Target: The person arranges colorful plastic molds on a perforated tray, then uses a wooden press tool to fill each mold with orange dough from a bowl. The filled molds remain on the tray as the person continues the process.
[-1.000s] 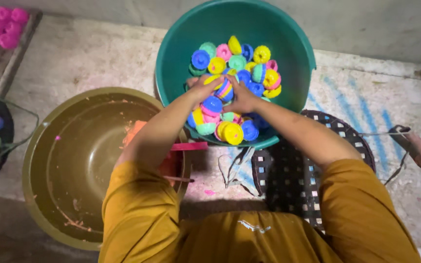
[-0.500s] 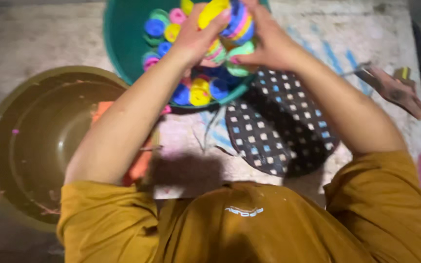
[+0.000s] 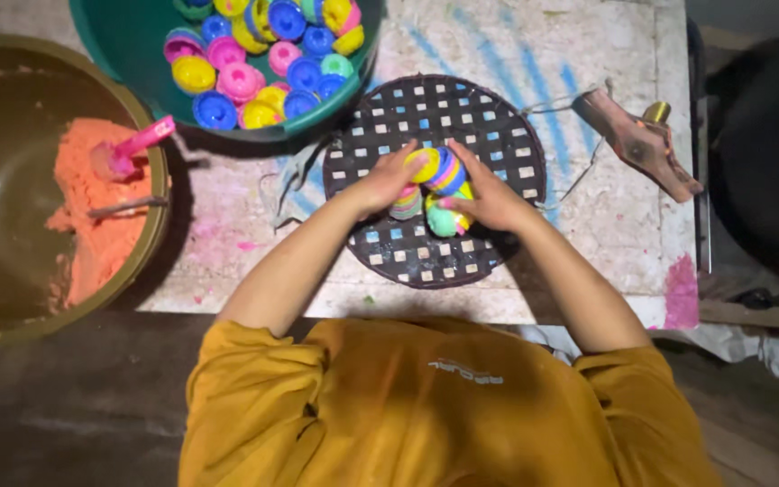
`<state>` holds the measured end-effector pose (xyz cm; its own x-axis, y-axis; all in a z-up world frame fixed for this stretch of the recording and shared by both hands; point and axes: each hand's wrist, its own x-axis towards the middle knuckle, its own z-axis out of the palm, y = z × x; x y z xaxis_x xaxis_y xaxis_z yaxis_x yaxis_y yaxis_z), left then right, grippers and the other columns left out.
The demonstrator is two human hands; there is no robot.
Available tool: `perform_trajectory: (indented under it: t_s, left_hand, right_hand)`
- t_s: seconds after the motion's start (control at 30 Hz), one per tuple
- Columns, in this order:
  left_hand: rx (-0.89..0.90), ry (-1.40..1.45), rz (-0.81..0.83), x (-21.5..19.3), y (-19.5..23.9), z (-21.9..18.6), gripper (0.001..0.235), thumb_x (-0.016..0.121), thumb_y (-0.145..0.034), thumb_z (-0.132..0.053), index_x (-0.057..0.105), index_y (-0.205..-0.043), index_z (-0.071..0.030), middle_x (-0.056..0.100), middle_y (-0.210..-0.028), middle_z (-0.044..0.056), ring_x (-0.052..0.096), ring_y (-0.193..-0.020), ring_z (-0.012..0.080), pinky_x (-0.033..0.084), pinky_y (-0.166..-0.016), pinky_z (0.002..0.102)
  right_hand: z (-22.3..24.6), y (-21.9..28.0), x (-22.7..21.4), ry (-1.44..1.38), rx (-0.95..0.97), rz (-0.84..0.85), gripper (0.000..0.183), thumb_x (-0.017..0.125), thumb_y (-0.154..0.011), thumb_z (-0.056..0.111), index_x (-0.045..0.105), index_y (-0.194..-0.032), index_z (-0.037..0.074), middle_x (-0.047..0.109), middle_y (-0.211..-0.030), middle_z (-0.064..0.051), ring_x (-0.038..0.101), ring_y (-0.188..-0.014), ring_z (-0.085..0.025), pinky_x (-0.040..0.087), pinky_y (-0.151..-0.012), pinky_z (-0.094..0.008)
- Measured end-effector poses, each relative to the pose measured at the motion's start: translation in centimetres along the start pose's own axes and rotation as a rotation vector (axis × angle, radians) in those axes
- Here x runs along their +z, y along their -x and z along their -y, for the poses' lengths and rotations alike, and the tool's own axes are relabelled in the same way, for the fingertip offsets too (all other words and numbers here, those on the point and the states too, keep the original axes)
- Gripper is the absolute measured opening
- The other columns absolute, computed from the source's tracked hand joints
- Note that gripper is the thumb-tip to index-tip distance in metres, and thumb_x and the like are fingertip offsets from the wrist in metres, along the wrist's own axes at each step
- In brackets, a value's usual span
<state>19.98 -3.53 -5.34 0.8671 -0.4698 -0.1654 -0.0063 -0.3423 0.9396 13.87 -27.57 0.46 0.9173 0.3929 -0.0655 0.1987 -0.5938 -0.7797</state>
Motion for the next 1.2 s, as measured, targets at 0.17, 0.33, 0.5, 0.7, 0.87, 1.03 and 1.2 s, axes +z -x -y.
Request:
perform_trajectory:
  t_s: [0.17, 0.33, 0.5, 0.7, 0.87, 1.03, 1.2]
  left_hand:
    - [-0.179, 0.595, -0.424, -2.5, -0.6, 3.5, 0.071, 0.053, -0.092, -0.052, 0.046, -0.145, -0.006, 0.048, -0.154, 0.019, 0.045, -0.144, 0.0342, 0.030, -0.120, 0.049]
    - [-0.015, 1.353, -0.691, -6.6, -2.2, 6.1, 0.057, 0.057, -0.098, -0.040, 0.048, -0.144, -0.007, 0.050, -0.150, 0.017, 0.045, -0.145, 0.0310, 0.019, -0.123, 0.051]
    - [0.106, 0.536, -0.841, -5.2, -0.4, 9.3, 0.048, 0.061, -0.098, -0.030, 0.050, -0.133, 0.001, 0.062, -0.135, 0.018, 0.058, -0.137, 0.0324, 0.039, -0.119, 0.047]
    - [0.115, -0.358, -0.797, -2.2, 3.7, 7.8, 0.059, 0.060, -0.096, -0.017, 0.041, -0.148, 0.004, 0.055, -0.137, 0.027, 0.050, -0.127, 0.0429, 0.037, -0.108, 0.052]
    - [0.005, -0.495, -0.616, -1.2, 7.8, 1.6, 0.045, 0.062, -0.097, -0.021, 0.052, -0.136, -0.001, 0.057, -0.127, 0.025, 0.052, -0.124, 0.0425, 0.043, -0.107, 0.051]
    - [-0.071, -0.561, -0.447, -0.7, 9.4, -1.8, 0.027, 0.068, -0.096, -0.026, 0.067, -0.116, -0.008, 0.062, -0.117, 0.019, 0.056, -0.119, 0.0388, 0.045, -0.104, 0.047]
    - [0.091, -0.298, -0.333, 0.1, 4.0, 0.3, 0.046, 0.080, -0.082, -0.033, 0.062, -0.116, -0.007, 0.061, -0.118, 0.021, 0.058, -0.112, 0.0411, 0.045, -0.097, 0.046]
  right_hand:
    - [-1.5, 0.9, -2.0, 0.089, 0.008, 0.023, 0.067, 0.071, -0.096, 0.027, 0.043, -0.156, 0.015, 0.055, -0.143, -0.021, 0.055, -0.131, -0.037, 0.044, -0.108, -0.041]
    - [-1.4, -0.3, -3.6, 0.147, 0.020, -0.058, 0.052, 0.071, -0.093, 0.026, 0.060, -0.143, 0.016, 0.065, -0.128, -0.017, 0.064, -0.117, -0.037, 0.051, -0.099, -0.043]
    - [-1.5, -0.1, -3.6, 0.242, 0.001, -0.122, 0.042, 0.074, -0.093, 0.026, 0.069, -0.132, 0.012, 0.065, -0.127, -0.020, 0.063, -0.112, -0.040, 0.049, -0.094, -0.045]
    - [-0.5, 0.1, -0.1, 0.222, 0.078, -0.221, 0.034, 0.077, -0.091, 0.032, 0.071, -0.116, 0.009, 0.070, -0.119, -0.015, 0.067, -0.111, -0.036, 0.054, -0.095, -0.043]
    - [-0.8, 0.4, 1.9, 0.221, 0.028, -0.173, 0.046, 0.070, -0.083, 0.008, 0.061, -0.126, -0.003, 0.065, -0.116, -0.025, 0.062, -0.104, -0.047, 0.050, -0.086, -0.050]
    - [-2.9, 1.7, 0.3, 0.025, 0.168, -0.059, 0.032, 0.063, -0.083, -0.001, 0.067, -0.115, 0.004, 0.073, -0.103, -0.018, 0.071, -0.098, -0.034, 0.055, -0.087, -0.041]
    - [-5.2, -2.7, -1.8, -0.114, 0.120, -0.265, 0.035, 0.060, -0.086, -0.011, 0.066, -0.118, 0.002, 0.071, -0.105, -0.014, 0.069, -0.097, -0.025, 0.055, -0.084, -0.037]
